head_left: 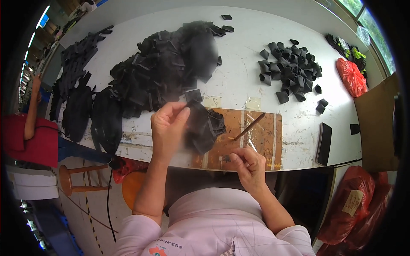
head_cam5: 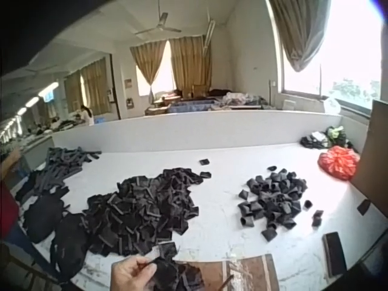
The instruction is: Applying adhesive and assembling rubber strips onto a template at a workbench.
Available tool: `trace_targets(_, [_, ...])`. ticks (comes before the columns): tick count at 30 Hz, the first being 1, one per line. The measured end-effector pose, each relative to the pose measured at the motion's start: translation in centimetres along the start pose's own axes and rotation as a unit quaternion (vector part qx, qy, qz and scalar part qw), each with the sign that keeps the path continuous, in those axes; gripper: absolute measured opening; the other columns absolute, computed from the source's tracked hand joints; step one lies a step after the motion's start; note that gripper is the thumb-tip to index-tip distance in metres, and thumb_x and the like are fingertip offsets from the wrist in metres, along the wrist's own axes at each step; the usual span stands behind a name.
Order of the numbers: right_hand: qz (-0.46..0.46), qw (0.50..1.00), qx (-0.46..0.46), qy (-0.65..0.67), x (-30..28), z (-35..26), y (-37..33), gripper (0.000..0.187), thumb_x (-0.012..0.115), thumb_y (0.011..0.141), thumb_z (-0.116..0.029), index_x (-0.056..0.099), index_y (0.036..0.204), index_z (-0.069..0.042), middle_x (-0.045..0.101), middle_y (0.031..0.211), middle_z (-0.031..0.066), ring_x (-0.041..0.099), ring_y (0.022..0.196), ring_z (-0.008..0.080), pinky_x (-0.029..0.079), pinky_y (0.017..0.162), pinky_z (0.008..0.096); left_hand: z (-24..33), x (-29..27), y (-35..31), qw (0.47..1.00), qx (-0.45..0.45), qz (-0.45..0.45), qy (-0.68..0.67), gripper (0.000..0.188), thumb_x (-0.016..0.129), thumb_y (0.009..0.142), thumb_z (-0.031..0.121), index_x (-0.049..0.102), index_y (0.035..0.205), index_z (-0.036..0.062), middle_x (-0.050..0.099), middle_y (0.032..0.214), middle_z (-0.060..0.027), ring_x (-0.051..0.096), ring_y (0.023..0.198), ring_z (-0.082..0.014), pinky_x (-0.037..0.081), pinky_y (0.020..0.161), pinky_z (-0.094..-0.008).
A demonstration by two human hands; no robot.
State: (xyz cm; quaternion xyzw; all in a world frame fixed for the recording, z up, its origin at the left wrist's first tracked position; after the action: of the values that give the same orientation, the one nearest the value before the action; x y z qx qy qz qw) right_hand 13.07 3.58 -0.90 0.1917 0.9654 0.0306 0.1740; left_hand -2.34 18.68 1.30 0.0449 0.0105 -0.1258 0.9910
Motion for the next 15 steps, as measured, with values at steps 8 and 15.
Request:
trace_targets(8, [-0.044,0.876,0.235,0.419,1.6,3.4,-0.2,0.011,0.056,0.085,-0.014,0.058,0.084,-0.003,0.062,0.078,0.0049,0.056,0.068,0.0088,0.047,0.065,0.0254,-2.4,7.8,-7.7,0.941,-0.211,-0.211,-0.160,0.015,0.060,0.080,0.008,0.058,0.091,-0.0017,0.061,0.075,-0.0035,0.057,0.063,-0.0078,0.045,0.055,-0.0190])
trace_targets(15, [0.003,0.795,0.300,0.527,1.0,3.9,-0.8,0.014,0.056,0.085,-0.016,0.054,0.077,-0.005,0.060,0.069,0.0053,0.055,0.057,0.0099,0.046,0.053,0.0231,-4.1,8.7,-9.2,0.896,-0.296,-0.200,-0.263,0.016,0.059,0.078,0.008,0.058,0.092,0.0005,0.063,0.079,-0.0091,0.061,0.069,-0.0152,0.046,0.059,-0.0219])
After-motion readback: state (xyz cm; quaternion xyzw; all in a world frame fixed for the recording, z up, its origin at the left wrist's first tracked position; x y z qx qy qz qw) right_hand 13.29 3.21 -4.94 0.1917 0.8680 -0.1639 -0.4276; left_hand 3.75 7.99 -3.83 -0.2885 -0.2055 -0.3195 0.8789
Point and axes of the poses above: each hand's wrist, its own y-axis towards the middle knuckle, its own x-axis out of the palm, z = x × y, the point moved 9 cm from there along y, towards the middle knuckle
